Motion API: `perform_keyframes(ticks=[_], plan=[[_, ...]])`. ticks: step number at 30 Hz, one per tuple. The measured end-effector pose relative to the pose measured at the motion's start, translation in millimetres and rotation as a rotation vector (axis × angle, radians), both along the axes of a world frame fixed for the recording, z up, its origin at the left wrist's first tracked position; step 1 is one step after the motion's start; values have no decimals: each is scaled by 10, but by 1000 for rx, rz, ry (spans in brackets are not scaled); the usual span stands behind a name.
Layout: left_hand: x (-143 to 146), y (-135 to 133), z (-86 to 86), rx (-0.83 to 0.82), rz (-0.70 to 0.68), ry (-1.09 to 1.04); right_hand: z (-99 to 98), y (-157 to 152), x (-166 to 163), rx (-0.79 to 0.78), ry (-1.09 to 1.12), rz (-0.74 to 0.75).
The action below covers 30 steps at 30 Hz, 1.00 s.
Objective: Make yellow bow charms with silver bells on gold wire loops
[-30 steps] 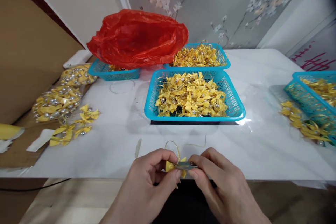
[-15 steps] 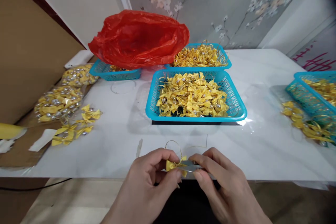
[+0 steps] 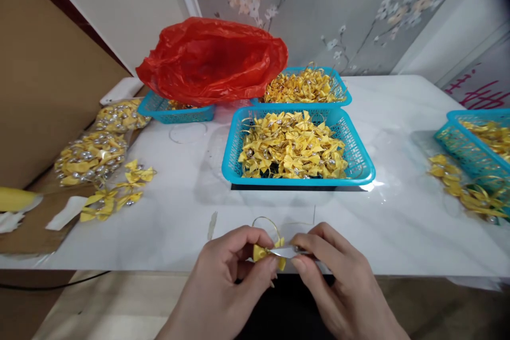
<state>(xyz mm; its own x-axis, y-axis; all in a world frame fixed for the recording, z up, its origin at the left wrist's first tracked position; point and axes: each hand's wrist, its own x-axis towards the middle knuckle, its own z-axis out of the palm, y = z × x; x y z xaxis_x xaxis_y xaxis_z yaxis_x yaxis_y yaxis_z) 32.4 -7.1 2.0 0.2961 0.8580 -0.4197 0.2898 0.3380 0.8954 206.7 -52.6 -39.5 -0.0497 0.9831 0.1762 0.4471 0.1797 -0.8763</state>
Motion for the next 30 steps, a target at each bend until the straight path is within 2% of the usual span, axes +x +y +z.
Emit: perform_keyframes(ticks=[2,5,7,11,13,15,17,18,19,21,22,25,28,30], plan=[[-14,36,-12,-17,2,-27,3,21,67,13,-29,-18],[-67,102,-27,-67,8,-65,-81,61,195,55,-166,-143],[-121,142,-41,-71,6,-90,-201,95,276,98,-334,-241],[-210,177,-75,-120,12,-169,-467,186,384,223,-700,-331],[-219,173,-88,-155,41,-207,-533,232,402,250,-775,-364],[-205,159,-101,-167,79,-215,-520,264,380,276,-786,-395],[-179,140,-117,-156,100,-186,-427,272,303,318,-690,-374],[-164,129,-128,-142,102,-162,-356,265,243,322,-586,-318],[-149,119,-138,-122,96,-140,-276,254,170,305,-427,-231],[-125,102,-158,-65,78,-108,-115,227,1,167,-94,20],[-119,96,-166,-24,76,-96,-46,216,-85,88,29,99],[-133,87,-160,141,106,-50,75,221,-287,-73,258,117],[-193,82,-106,277,163,-62,95,273,-364,-179,432,79],[-236,71,-60,308,193,-124,94,316,-372,-254,514,81]])
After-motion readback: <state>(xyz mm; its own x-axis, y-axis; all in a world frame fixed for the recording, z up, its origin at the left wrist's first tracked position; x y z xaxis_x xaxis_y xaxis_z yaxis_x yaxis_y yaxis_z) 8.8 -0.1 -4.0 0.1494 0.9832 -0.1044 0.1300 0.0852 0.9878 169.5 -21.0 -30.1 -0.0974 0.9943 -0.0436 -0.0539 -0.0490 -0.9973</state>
